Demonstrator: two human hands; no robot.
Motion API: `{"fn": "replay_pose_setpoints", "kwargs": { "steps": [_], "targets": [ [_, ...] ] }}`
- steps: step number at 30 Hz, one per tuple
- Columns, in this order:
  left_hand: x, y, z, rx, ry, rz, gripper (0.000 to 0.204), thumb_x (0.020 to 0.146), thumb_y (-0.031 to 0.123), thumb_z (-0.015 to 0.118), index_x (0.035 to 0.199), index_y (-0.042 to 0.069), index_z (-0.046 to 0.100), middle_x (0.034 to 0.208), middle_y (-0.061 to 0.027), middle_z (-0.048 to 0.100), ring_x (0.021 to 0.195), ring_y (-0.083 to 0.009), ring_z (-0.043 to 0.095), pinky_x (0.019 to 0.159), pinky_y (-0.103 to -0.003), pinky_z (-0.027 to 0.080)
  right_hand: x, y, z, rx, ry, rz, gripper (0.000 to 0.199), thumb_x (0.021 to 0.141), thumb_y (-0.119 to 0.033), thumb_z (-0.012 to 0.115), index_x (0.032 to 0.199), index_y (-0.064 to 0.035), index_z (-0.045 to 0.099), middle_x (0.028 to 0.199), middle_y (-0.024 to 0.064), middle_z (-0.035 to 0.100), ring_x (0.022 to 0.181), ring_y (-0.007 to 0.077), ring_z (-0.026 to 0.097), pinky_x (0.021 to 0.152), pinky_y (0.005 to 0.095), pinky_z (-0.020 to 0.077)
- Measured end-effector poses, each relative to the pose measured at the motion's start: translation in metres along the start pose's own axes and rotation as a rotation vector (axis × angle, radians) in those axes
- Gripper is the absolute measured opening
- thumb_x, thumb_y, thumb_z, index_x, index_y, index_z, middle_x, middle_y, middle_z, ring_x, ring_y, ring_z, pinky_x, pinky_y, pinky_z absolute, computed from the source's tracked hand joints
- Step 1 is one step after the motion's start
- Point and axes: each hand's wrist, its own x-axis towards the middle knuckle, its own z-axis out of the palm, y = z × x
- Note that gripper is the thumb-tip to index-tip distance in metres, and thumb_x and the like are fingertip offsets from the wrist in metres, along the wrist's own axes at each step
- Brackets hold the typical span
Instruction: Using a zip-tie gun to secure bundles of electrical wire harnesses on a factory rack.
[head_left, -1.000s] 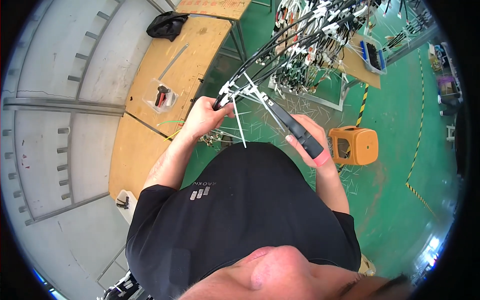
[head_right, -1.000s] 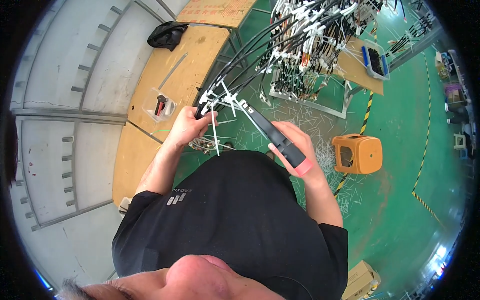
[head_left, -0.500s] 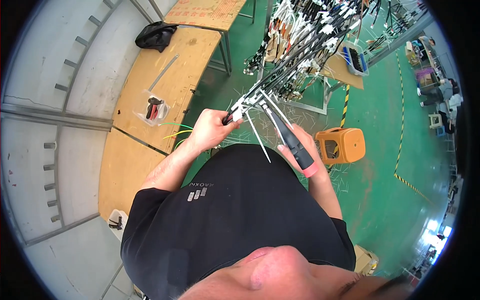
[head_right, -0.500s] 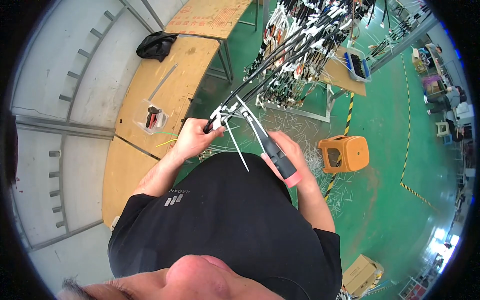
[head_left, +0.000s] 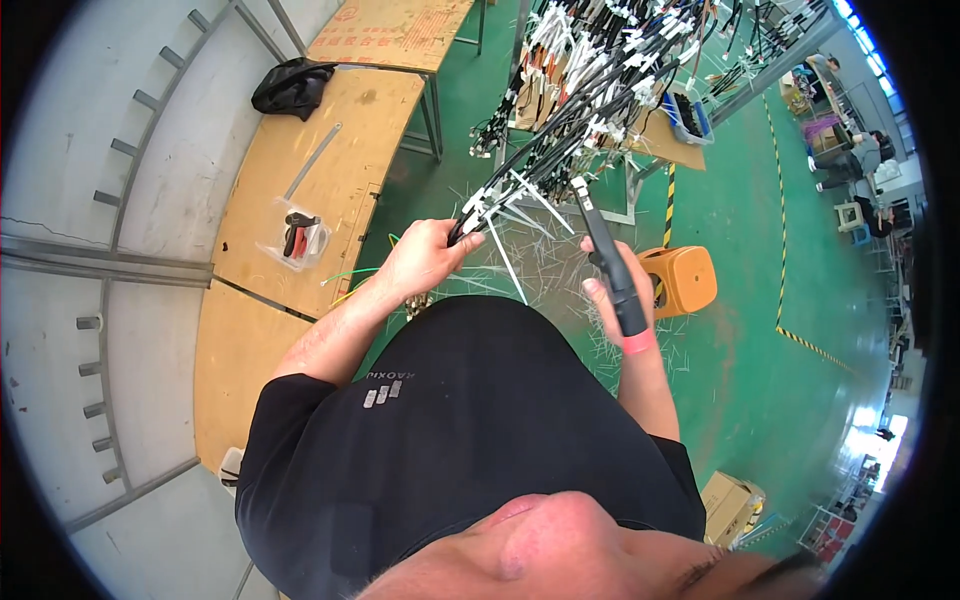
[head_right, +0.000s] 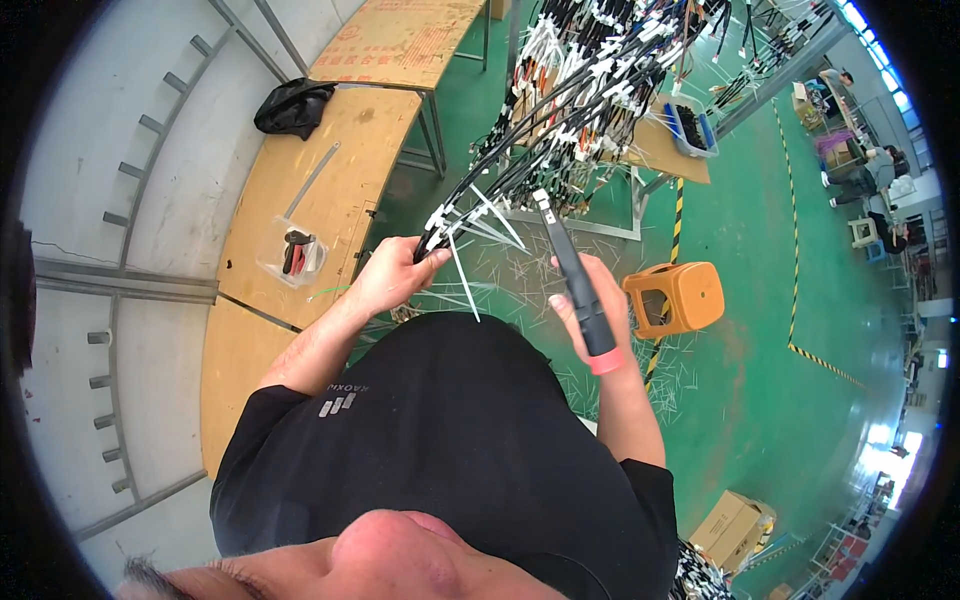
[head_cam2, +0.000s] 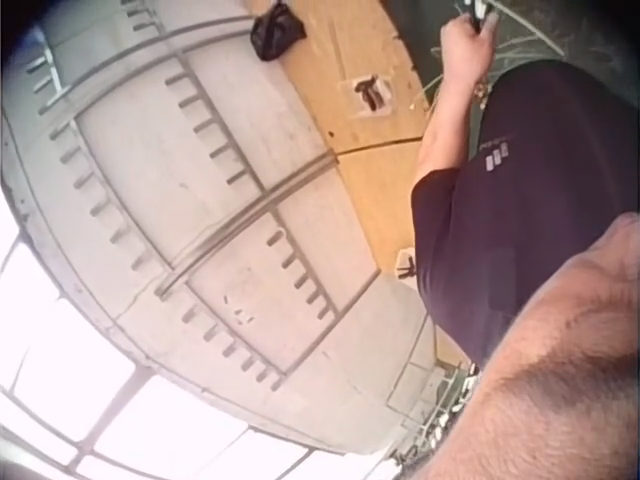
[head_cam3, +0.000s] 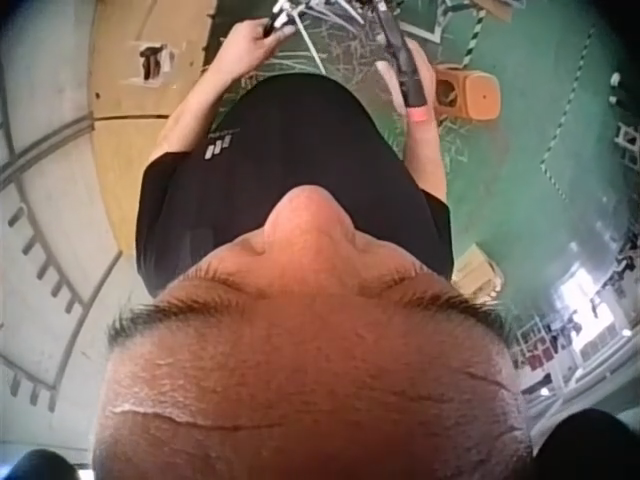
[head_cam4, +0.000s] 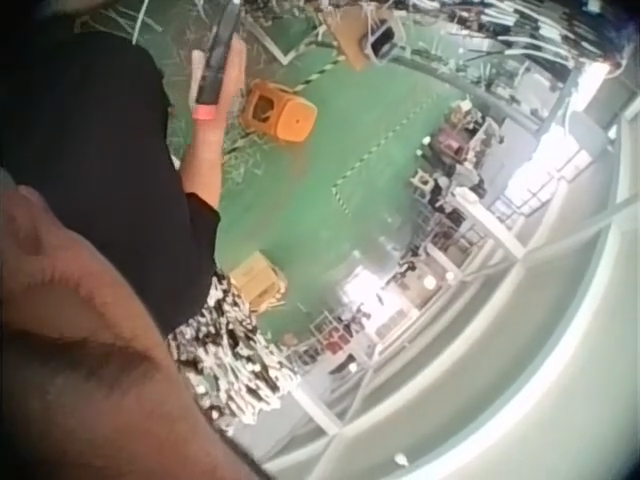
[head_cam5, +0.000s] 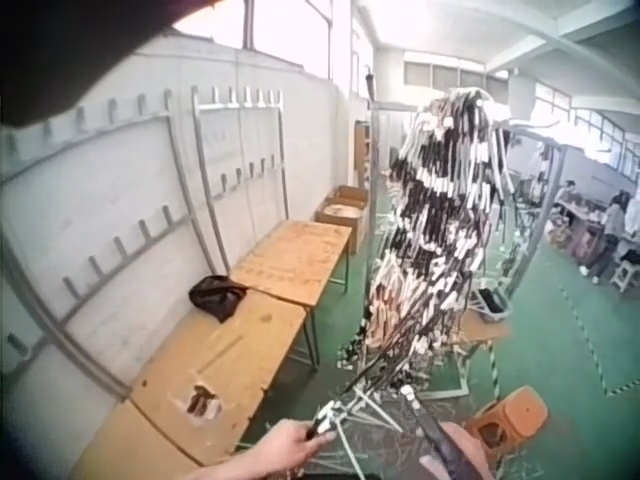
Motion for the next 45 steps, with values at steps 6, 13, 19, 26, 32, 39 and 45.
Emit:
{"fn": "replay_pose_setpoints", "kwargs": {
  "steps": [6, 13, 19, 26, 32, 39, 45],
  "targets": [
    [-0.005, -0.001, 0.006, 0.094, 0.011, 0.161, 0.048, 0.099, 0.046, 0.074, 0.109, 0.0, 0.074, 0.074, -0.015, 0.07, 0.07, -0.0287, 0.07, 0.069, -0.044, 0.054, 0.028, -0.038, -0.022, 0.221, -0.069, 0.094, 0.037, 0.092, -0.018, 0.076, 0.125, -0.0008, 0.071, 0.106, 0.0044, 0.073, 0.072, 0.0092, 0.054, 0.072, 0.0276, 0.0472],
    [-0.006, -0.001, 0.009, -0.002, -0.028, 0.186, 0.042, 0.109, 0.037, 0.059, 0.096, -0.002, 0.067, 0.07, -0.0198, 0.064, 0.068, -0.0368, 0.067, 0.066, -0.049, 0.051, 0.047, -0.047, -0.035, 0.151, -0.366, 0.172, 0.039, 0.094, -0.012, 0.076, 0.128, 0.0028, 0.068, 0.105, 0.0025, 0.072, 0.082, 0.0073, 0.058, 0.074, 0.026, 0.0489],
    [-0.012, 0.001, 0.013, 0.147, 0.047, 0.299, 0.037, 0.108, 0.034, 0.061, 0.096, 0.0, 0.067, 0.072, -0.0224, 0.064, 0.07, -0.0427, 0.066, 0.065, -0.051, 0.051, 0.053, -0.051, -0.026, -0.002, -0.383, 0.037, 0.042, 0.092, -0.012, 0.078, 0.13, 0.0021, 0.066, 0.104, 0.0067, 0.072, 0.084, 0.0138, 0.063, 0.077, 0.0305, 0.0522],
    [-0.013, -0.006, 0.022, 0.249, 0.139, 0.428, 0.03, 0.105, 0.029, 0.064, 0.095, 0.0, 0.066, 0.077, -0.0223, 0.065, 0.076, -0.0451, 0.066, 0.067, -0.053, 0.051, 0.054, -0.039, -0.012, -0.167, -0.317, -0.106, 0.027, 0.089, -0.013, 0.079, 0.108, 0.0003, 0.065, 0.092, 0.0126, 0.068, 0.085, 0.0285, 0.069, 0.079, 0.0379, 0.0549],
    [-0.009, -0.008, 0.012, 0.171, 0.088, 0.329, 0.033, 0.106, 0.035, 0.062, 0.101, 0.003, 0.069, 0.077, -0.0216, 0.067, 0.077, -0.0444, 0.067, 0.068, -0.054, 0.051, 0.039, -0.017, 0.002, -0.278, -0.17, -0.112, 0.023, 0.083, -0.012, 0.082, 0.088, -0.0014, 0.062, 0.077, 0.0143, 0.058, 0.068, 0.0335, 0.06, 0.065, 0.0387, 0.0498],
    [-0.01, -0.002, 0.008, 0.215, 0.067, 0.331, 0.033, 0.106, 0.033, 0.063, 0.098, 0.002, 0.066, 0.075, -0.0216, 0.064, 0.074, -0.0445, 0.066, 0.067, -0.054, 0.05, 0.04, -0.005, 0.002, -0.151, -0.194, -0.173, 0.037, 0.085, -0.014, 0.081, 0.114, 0.001, 0.064, 0.099, 0.0142, 0.064, 0.087, 0.0325, 0.066, 0.081, 0.0377, 0.0546],
    [-0.015, 0.0, 0.014, 0.282, 0.095, 0.403, 0.031, 0.105, 0.033, 0.064, 0.1, 0.003, 0.066, 0.078, -0.0206, 0.066, 0.077, -0.0435, 0.067, 0.069, -0.054, 0.052, 0.039, -0.011, -0.004, -0.162, -0.226, -0.15, 0.039, 0.085, -0.017, 0.081, 0.114, 0.0011, 0.064, 0.096, 0.0138, 0.063, 0.084, 0.0324, 0.064, 0.078, 0.0383, 0.0536]
  ]
}}
